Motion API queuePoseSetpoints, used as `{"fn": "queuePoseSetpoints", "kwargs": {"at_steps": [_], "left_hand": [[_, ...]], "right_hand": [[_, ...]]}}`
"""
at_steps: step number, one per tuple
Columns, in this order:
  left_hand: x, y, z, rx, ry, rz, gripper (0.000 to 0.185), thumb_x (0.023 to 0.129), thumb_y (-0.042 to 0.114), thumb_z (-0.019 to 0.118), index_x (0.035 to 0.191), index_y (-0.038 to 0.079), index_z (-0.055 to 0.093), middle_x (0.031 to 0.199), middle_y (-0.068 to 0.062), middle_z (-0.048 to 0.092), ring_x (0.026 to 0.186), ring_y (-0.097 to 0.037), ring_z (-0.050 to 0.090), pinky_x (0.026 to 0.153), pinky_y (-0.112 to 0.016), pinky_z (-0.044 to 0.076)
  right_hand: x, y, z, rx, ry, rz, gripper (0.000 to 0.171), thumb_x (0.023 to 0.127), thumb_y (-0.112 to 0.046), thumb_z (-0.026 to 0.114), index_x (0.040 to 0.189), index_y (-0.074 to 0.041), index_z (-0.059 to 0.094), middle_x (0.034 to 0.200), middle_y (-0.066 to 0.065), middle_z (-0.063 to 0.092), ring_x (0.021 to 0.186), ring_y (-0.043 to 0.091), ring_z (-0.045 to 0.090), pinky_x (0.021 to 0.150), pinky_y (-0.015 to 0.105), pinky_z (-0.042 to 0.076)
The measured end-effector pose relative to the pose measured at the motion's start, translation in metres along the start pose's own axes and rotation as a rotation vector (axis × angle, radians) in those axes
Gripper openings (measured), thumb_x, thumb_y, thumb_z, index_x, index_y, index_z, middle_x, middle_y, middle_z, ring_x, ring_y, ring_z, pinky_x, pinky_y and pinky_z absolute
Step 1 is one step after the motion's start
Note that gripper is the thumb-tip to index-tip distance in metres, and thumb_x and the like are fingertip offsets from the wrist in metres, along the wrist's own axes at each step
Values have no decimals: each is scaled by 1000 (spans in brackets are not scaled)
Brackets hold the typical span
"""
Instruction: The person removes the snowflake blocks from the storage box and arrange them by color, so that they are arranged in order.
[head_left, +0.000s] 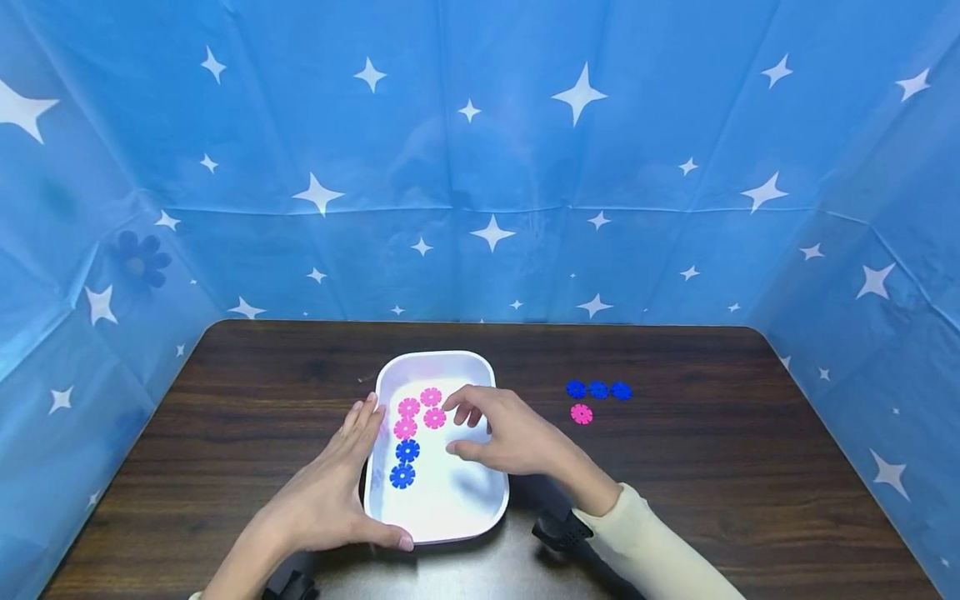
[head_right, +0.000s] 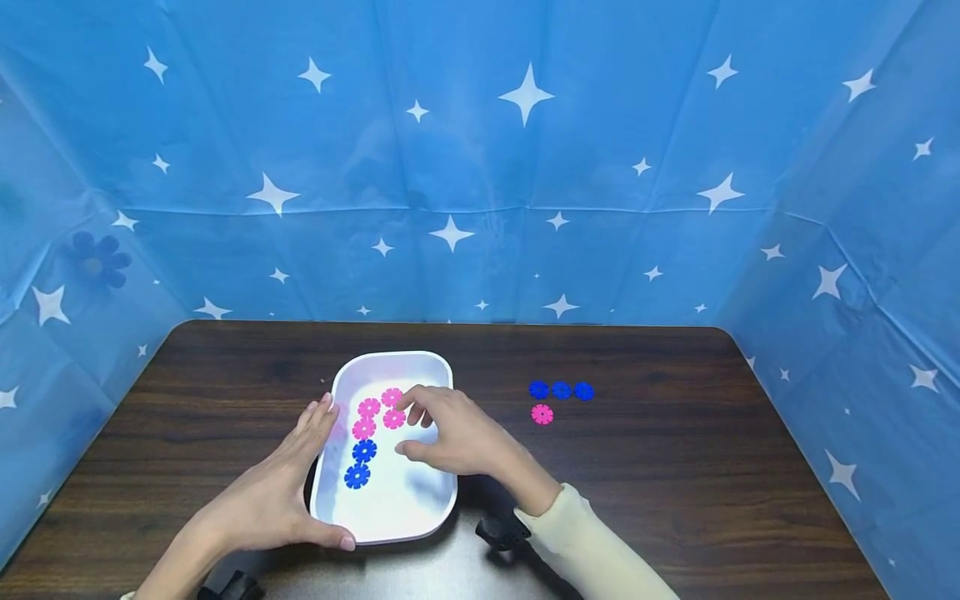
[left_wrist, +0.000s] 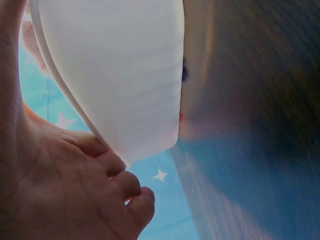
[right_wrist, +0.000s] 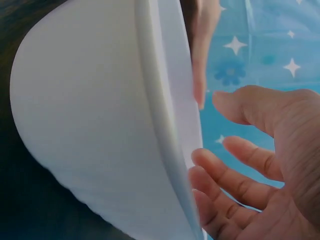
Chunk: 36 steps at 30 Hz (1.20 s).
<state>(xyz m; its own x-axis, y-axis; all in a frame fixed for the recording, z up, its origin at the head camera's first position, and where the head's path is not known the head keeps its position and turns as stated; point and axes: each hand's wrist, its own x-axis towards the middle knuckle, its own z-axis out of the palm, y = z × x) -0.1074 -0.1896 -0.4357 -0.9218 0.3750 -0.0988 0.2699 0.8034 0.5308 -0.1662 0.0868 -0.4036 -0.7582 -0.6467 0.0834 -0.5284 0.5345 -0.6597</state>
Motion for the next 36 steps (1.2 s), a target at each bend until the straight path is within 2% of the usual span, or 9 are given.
{"fn": "queuePoseSetpoints", "kwargs": {"at_steps": [7,12,20,24,28,36], "left_hand": [[0,0,0,15,10,22,156,49,89,79,167,17,7,175,-6,1,162,-34,1,119,-67,28],[0,0,0,18,15,35,155,50,90,77,167,17,6,175,-5,-1,162,-34,1,119,-68,29],[-3,0,0,18,29,52,155,51,92,75,167,16,6,175,-6,-1,162,-36,2,118,-68,30],[-4,1,0,25,31,58,155,51,93,74,167,16,6,175,-7,-1,161,-37,3,117,-68,31],[-4,0,-1,27,35,62,155,51,94,72,166,14,7,175,-7,0,161,-37,4,117,-68,31],[-4,-1,-1,17,30,45,156,49,94,73,167,16,5,175,-4,-2,162,-35,2,120,-66,29]], "right_hand": [[15,-4,16,15,-98,-18,45,89,-23,80,128,-8,62,107,10,72,94,20,67,74,21,53],[24,-6,30,9,-160,-30,47,87,-20,82,128,-6,62,100,10,72,87,18,68,77,20,53],[35,-6,50,-21,-229,-29,46,87,-20,83,126,-6,63,90,6,72,71,2,57,69,12,46],[38,-6,57,-13,-247,-46,42,86,-17,83,122,-5,64,84,5,69,64,0,52,64,12,43],[41,-5,62,-24,-247,-57,38,85,-15,83,118,-6,66,76,-3,64,62,-2,50,62,11,42],[44,-4,71,-143,-236,-37,28,86,-17,81,113,-13,72,69,-12,56,59,-4,47,58,12,38]]}}
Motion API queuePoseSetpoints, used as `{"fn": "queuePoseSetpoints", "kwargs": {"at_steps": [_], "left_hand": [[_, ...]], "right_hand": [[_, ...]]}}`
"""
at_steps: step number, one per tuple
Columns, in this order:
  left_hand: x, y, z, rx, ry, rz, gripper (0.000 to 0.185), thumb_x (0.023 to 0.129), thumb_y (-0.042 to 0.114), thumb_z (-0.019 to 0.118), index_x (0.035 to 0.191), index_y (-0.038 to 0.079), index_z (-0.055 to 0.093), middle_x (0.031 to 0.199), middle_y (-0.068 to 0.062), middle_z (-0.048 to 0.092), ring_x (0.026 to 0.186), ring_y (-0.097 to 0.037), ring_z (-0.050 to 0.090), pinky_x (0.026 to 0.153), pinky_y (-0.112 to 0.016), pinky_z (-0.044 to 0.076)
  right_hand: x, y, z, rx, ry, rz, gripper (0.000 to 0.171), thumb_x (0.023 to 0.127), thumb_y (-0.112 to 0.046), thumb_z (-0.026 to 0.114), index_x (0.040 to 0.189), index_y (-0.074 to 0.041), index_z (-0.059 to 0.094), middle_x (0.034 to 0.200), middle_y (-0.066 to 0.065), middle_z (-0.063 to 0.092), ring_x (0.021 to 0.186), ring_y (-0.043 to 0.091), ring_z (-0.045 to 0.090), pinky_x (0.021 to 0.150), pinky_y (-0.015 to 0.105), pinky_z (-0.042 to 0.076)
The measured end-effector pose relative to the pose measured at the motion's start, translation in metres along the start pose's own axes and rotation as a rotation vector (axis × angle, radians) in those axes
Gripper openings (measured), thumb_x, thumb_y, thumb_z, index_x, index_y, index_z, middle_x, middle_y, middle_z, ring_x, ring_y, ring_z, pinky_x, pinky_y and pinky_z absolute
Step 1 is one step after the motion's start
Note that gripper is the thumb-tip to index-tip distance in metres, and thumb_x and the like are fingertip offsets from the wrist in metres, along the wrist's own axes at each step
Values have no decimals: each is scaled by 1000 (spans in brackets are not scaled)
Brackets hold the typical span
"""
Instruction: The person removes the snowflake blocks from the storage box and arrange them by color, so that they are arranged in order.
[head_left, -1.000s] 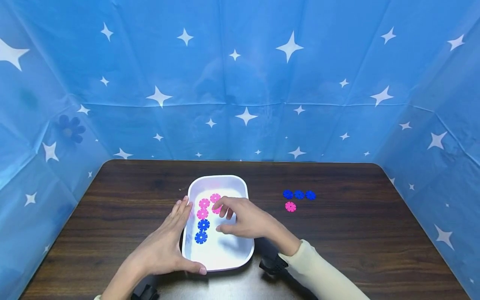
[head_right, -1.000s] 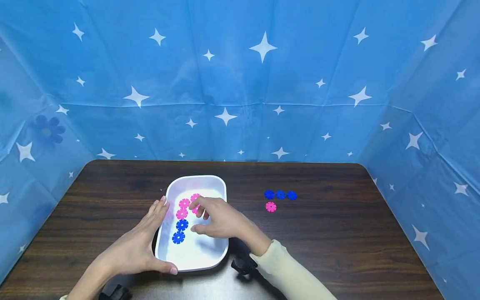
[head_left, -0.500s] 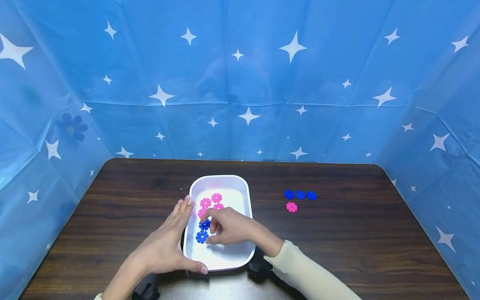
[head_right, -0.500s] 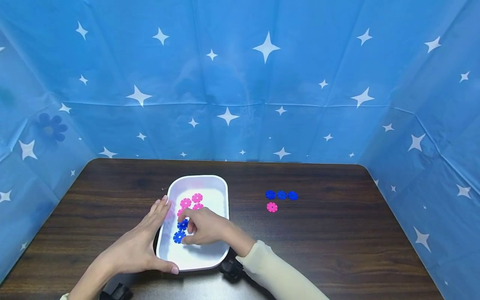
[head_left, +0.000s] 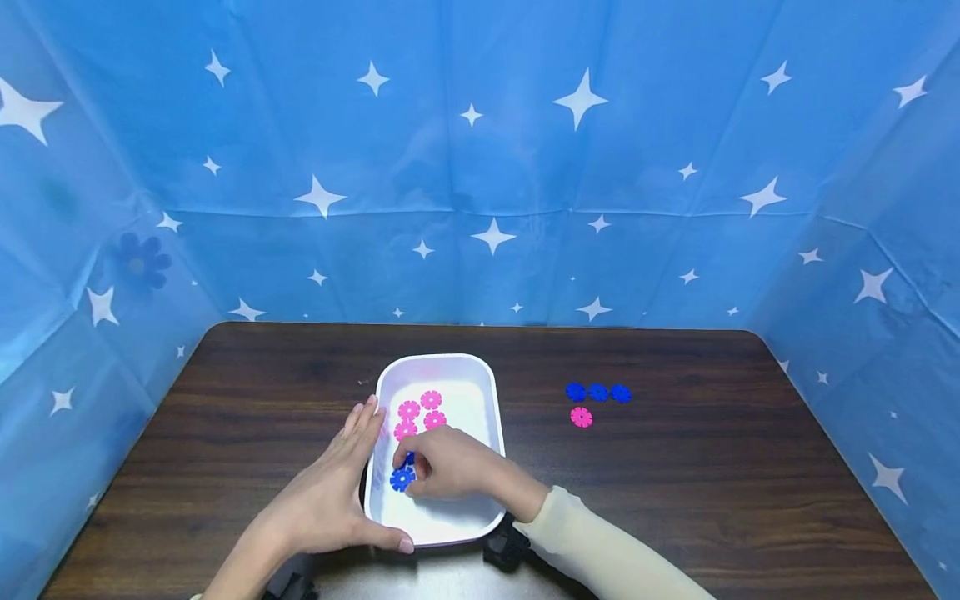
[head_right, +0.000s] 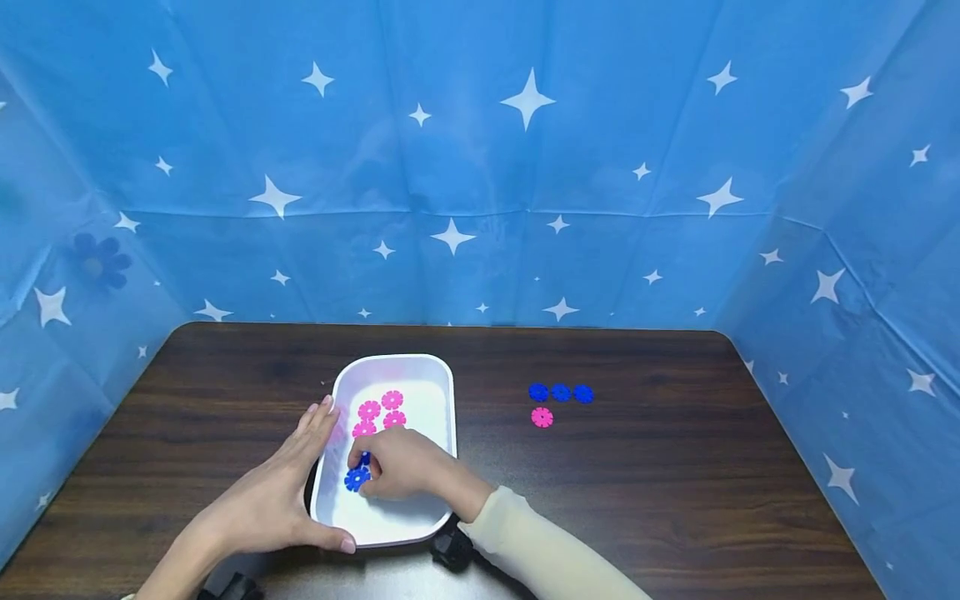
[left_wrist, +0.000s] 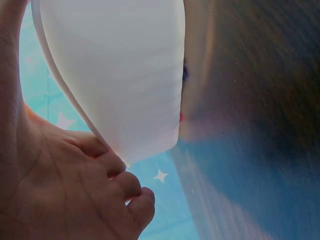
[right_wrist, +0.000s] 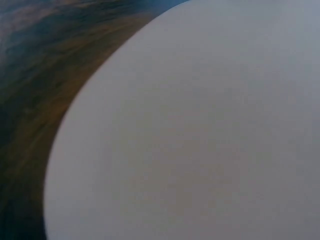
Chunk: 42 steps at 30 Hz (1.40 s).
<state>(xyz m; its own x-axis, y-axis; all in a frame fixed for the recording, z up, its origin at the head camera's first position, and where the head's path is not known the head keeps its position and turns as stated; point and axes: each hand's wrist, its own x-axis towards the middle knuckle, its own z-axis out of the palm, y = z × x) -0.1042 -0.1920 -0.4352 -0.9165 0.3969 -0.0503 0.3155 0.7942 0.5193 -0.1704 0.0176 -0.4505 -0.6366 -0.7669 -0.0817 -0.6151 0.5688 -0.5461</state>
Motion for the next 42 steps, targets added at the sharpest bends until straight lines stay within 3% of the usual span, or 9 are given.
{"fn": "queuePoseSetpoints", "kwargs": {"at_steps": [6,14,25,42], "left_hand": [[-1,-1,1,0,18,23,155,52,93,73,166,13,6,175,-7,-1,161,-36,3,119,-66,29],[-1,0,1,7,11,3,157,49,94,73,166,15,7,175,-7,0,161,-36,3,118,-67,30],[-1,0,1,10,18,10,156,49,94,73,166,14,7,175,-8,0,161,-36,4,118,-66,31],[1,1,1,12,2,-7,158,48,94,74,167,17,6,175,-6,-1,162,-35,2,119,-66,30]], "right_hand": [[0,-1,1,-45,14,6,25,86,-18,80,109,-15,72,71,-11,58,59,-3,48,57,12,39],[-1,-5,2,-111,41,17,25,83,-22,85,103,-20,71,88,-8,64,76,-1,51,72,14,41],[-9,-10,-7,-16,36,-39,8,89,-11,76,92,-15,70,70,-13,58,62,-5,49,60,9,40],[-35,-4,-26,135,141,-56,2,91,-10,74,90,-11,72,70,-9,61,61,-4,47,59,12,42]]}}
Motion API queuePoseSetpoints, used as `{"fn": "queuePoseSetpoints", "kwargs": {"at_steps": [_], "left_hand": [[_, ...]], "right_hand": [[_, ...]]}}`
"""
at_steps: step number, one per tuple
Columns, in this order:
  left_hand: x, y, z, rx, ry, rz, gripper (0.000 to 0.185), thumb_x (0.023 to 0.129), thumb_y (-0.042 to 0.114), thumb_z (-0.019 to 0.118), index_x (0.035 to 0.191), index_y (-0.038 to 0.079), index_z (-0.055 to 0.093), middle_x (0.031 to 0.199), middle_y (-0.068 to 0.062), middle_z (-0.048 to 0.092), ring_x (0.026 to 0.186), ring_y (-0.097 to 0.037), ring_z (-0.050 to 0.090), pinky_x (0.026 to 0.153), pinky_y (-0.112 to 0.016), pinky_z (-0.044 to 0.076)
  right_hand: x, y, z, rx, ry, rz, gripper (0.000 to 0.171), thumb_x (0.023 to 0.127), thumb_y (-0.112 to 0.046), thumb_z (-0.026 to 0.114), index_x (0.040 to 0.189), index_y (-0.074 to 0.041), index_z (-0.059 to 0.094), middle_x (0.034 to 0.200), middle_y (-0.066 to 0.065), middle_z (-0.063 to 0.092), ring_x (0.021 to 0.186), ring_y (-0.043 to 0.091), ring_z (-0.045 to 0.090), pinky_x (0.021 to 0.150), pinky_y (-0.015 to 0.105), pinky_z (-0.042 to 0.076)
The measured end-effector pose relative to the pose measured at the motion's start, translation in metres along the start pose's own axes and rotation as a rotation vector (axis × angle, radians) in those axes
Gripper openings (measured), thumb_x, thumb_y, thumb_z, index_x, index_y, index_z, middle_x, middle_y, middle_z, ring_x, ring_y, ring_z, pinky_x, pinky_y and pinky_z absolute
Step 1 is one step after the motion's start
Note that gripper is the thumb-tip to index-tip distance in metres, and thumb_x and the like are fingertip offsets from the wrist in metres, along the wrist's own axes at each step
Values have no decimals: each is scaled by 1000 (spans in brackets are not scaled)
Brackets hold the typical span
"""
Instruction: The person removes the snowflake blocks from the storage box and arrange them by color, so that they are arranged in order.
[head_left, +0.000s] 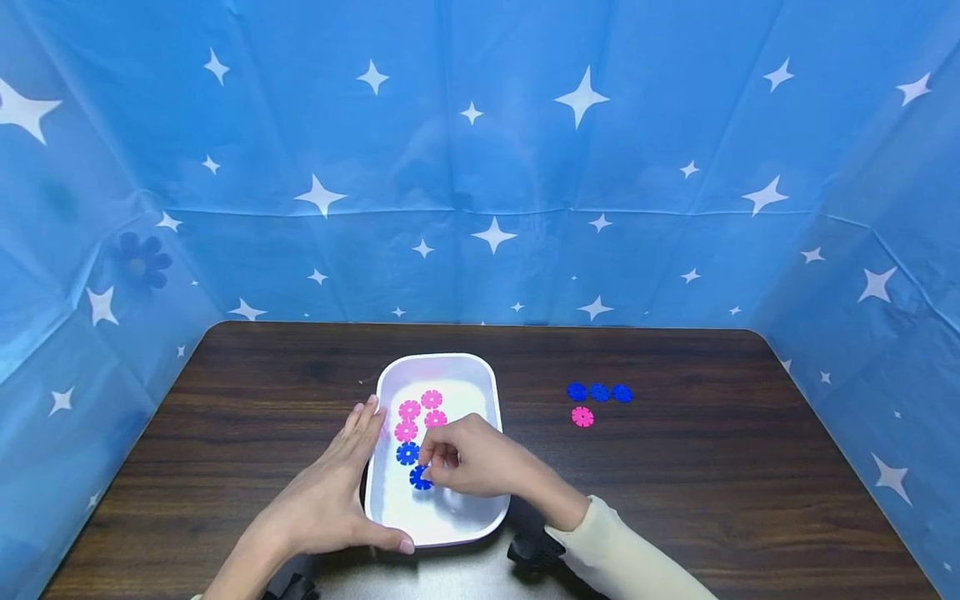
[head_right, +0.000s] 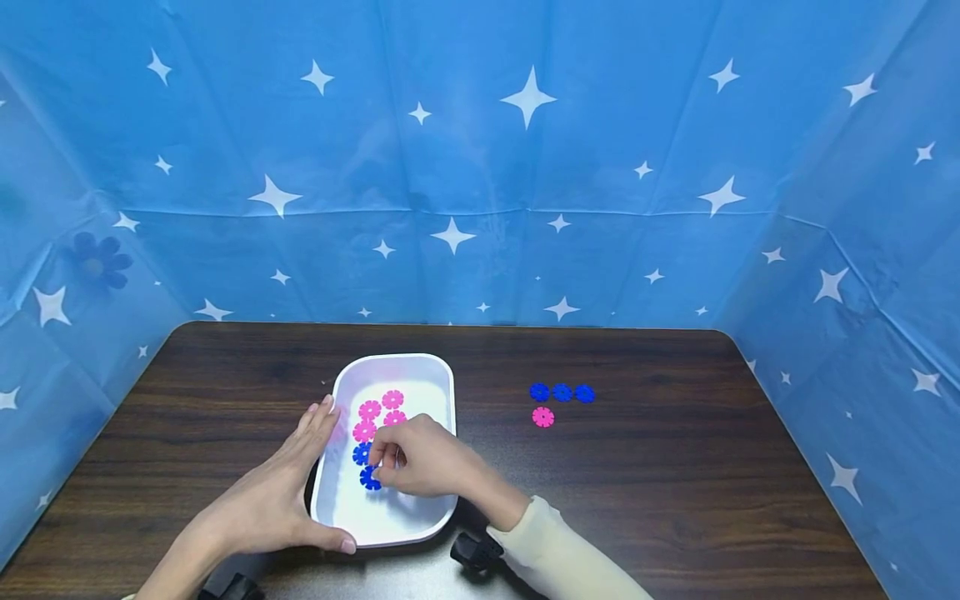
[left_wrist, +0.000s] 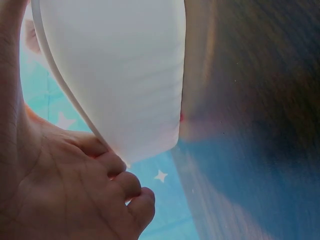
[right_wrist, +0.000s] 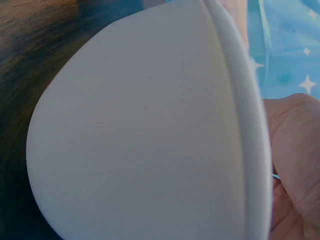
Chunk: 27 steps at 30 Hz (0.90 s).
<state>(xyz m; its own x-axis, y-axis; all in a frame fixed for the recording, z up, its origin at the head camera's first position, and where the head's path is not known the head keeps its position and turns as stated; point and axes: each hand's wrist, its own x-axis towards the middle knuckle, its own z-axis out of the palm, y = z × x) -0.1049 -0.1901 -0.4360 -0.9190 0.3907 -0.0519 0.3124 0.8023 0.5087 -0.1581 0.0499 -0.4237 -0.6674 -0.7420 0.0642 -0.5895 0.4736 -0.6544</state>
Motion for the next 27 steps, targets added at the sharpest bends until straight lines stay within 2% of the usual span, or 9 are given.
{"fn": "queuePoseSetpoints", "kwargs": {"at_steps": [4,8,16,27], "left_hand": [[0,0,0,1,-4,-11,158,47,95,74,167,16,6,175,-6,-1,162,-34,2,120,-66,29],[1,0,0,-1,-12,-23,158,46,94,74,167,17,6,175,-5,-1,162,-34,2,119,-66,29],[2,0,0,-8,-20,-31,158,46,93,76,167,19,5,175,-3,-3,162,-32,1,119,-67,29],[2,1,0,-18,-23,-43,159,45,93,77,167,19,5,175,-3,-2,162,-33,1,121,-67,26]], "right_hand": [[-5,3,-4,45,42,-20,8,89,-4,70,91,-11,72,74,-5,67,61,-2,49,58,13,42],[-12,5,-7,90,72,-3,11,88,-2,67,92,-10,72,76,-4,68,62,-2,49,58,13,42],[-22,9,-15,111,139,46,6,90,-10,72,93,-16,72,76,-9,65,66,0,52,60,16,46],[-35,16,-27,167,238,72,5,94,-18,72,96,-14,73,78,-8,67,69,5,57,62,20,48]]}}
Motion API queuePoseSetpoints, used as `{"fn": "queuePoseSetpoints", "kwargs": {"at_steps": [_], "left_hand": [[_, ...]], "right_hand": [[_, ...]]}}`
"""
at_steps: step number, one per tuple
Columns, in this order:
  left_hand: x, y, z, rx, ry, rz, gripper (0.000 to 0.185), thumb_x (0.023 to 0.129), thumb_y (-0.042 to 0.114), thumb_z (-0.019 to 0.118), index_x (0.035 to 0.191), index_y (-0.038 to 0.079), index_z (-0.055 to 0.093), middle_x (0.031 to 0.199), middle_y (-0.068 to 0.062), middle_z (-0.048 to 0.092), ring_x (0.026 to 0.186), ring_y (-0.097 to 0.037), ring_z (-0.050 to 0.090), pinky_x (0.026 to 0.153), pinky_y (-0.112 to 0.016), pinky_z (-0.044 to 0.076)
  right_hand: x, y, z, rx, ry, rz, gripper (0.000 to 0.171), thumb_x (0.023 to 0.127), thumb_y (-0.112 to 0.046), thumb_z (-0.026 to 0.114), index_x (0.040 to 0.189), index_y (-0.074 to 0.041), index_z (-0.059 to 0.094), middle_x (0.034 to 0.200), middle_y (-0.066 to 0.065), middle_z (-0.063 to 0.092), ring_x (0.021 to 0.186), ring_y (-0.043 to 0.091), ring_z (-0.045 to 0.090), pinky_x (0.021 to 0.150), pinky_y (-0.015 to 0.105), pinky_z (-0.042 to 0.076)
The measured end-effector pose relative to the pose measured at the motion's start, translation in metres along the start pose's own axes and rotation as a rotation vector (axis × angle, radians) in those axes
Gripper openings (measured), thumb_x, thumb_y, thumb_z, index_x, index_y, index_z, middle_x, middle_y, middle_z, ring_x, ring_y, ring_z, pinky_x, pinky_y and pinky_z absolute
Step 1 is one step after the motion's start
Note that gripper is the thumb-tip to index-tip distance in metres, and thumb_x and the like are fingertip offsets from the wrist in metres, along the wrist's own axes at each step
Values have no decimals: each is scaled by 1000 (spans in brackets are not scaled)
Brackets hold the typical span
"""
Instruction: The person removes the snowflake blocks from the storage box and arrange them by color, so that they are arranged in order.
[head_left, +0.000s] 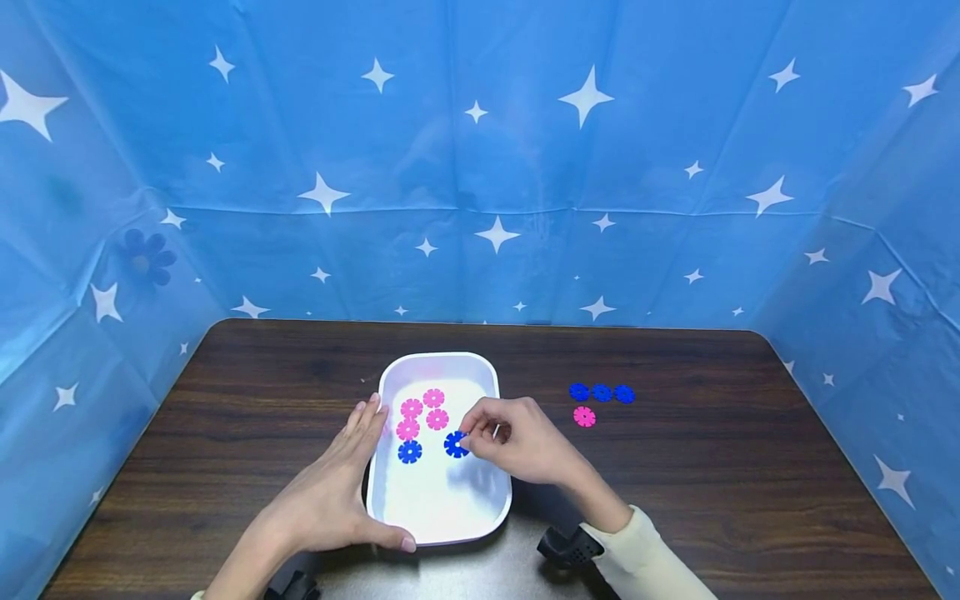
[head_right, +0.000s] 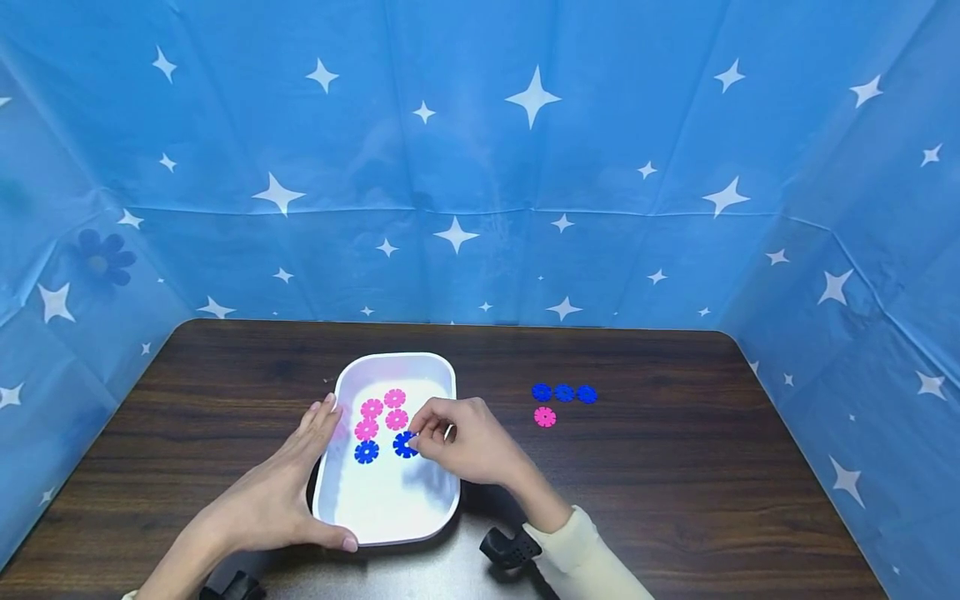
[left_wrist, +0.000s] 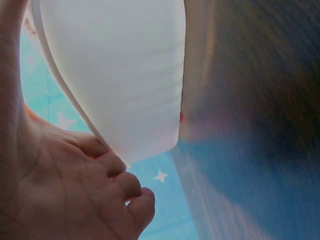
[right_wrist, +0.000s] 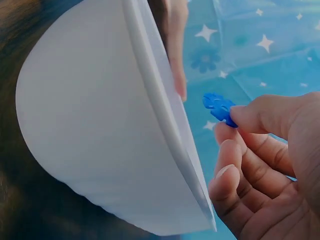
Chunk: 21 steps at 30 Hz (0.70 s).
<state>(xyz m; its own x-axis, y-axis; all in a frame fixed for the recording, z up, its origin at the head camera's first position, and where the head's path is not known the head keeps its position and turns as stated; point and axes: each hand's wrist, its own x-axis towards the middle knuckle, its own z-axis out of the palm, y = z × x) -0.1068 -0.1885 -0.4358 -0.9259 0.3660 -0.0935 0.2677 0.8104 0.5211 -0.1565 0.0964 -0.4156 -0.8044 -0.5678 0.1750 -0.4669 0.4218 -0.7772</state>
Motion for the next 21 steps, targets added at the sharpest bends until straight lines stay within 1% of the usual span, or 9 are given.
{"fn": "queuePoseSetpoints", "kwargs": {"at_steps": [8,14,21], "left_hand": [[1,0,0,-12,-9,-14,160,44,91,79,167,20,5,175,-3,-3,162,-32,0,120,-69,25],[0,-1,0,-6,-3,0,159,45,92,78,167,18,6,175,-3,-2,162,-32,0,120,-68,26],[0,-1,0,-2,1,6,160,45,92,78,167,17,6,175,-4,-2,162,-33,0,120,-69,26]], "right_hand": [[-5,6,-11,52,56,45,4,94,-13,73,97,-15,73,78,-5,68,67,7,57,61,21,49],[-10,12,-20,80,91,74,8,93,-9,73,97,-16,72,81,-2,70,67,10,59,60,21,50],[-15,19,-34,97,119,141,8,95,-10,71,100,-16,72,84,0,70,72,15,62,66,24,53]]}}
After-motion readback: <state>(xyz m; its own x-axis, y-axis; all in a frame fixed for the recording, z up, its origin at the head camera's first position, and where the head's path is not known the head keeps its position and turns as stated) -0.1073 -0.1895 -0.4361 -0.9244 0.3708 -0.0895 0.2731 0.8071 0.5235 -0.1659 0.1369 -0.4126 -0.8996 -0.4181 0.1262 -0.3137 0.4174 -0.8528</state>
